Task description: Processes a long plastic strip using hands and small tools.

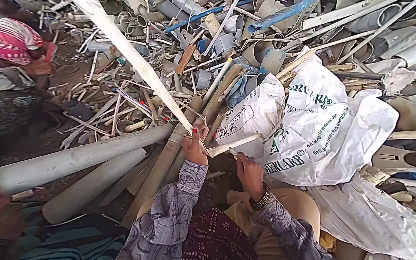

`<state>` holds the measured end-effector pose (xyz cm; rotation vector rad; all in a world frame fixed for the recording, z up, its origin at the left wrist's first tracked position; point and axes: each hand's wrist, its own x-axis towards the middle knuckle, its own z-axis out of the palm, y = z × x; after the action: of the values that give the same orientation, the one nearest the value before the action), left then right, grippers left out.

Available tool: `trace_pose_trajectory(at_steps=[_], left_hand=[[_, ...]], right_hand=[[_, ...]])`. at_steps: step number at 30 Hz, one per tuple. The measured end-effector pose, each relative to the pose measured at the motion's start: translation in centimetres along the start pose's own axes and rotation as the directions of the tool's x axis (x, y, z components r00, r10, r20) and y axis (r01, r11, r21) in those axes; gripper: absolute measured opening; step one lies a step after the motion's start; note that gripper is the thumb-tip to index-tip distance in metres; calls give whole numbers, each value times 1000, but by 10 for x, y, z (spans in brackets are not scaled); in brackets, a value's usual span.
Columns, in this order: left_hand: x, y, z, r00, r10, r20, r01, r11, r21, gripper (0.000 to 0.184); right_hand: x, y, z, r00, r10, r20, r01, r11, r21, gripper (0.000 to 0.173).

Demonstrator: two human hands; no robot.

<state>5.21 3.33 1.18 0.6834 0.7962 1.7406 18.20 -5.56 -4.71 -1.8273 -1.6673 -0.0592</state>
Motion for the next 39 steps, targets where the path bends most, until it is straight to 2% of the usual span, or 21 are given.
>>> trace_pose_trajectory(at_steps=[2, 6, 7, 9, 10, 15, 18, 20, 22, 25, 27, 30, 33, 35, 37, 39], left_hand=[[-1, 3, 5, 998, -41, -49, 41, 999, -15, 25], [-5, 3, 8, 997, -40, -69, 39, 999, -9, 26], [-4, 3, 9, 997, -35, -69, 34, 999, -20, 27], [-6, 4, 7, 997, -41, -59, 39, 999, -36, 27], [-5, 5, 7, 997, -45, -64, 42, 998, -43, 27], [4, 2, 7, 991, -92, -93, 88, 995, -49, 26], [3, -2, 9, 996, -34, -84, 33, 999, -15, 23], [-2, -5, 10, 998, 10, -64, -8, 1000, 23, 20], [-4, -8, 10, 997, 43, -60, -40, 998, 57, 19], [-2, -7, 8, 997, 11, -74, -5, 997, 83, 16], [-2, -6, 7, 996, -12, -87, 17, 998, 59, 18], [-4, -3, 7, 996, -14, -84, 19, 998, 52, 22], [1, -2, 7, 999, -3, -54, 7, 998, 66, 19], [8, 6, 1, 999, 41, 6, -42, 995, 92, 7], [20, 27, -5, 991, 114, 64, -122, 983, 137, 1], [41, 56, -13, 970, 212, 118, -233, 950, 207, 6]], right_hand=[[7, 10, 0, 993, 118, 14, -118, 993, -1, 29], [-13, -27, 6, 999, -26, -40, 30, 995, 92, 25], [-14, -30, 9, 999, -37, -8, 37, 993, 112, 25], [-12, -23, 13, 997, 55, 49, -61, 989, 135, 27], [-10, -16, 14, 997, 77, 23, -80, 988, 129, 28], [-14, -8, 10, 984, -25, -175, 55, 984, 169, 28], [0, 2, 1, 985, 146, -92, -123, 968, 219, 28], [10, 1, -3, 979, 204, -12, -201, 972, 123, 29], [8, -19, -5, 986, 168, 19, -169, 984, 51, 34], [-3, -50, -4, 999, 3, -38, -1, 999, 52, 39], [0, -42, -2, 999, -18, -52, 20, 999, 49, 41], [7, -17, 4, 999, 43, -34, -42, 999, 28, 42], [-2, -42, 4, 999, -30, -41, 35, 992, 118, 41], [-4, -52, 4, 997, -80, 3, 77, 967, 243, 40], [10, -42, 0, 989, -135, 58, 111, 946, 304, 39], [35, -29, -7, 977, -168, 133, 125, 950, 285, 42]])
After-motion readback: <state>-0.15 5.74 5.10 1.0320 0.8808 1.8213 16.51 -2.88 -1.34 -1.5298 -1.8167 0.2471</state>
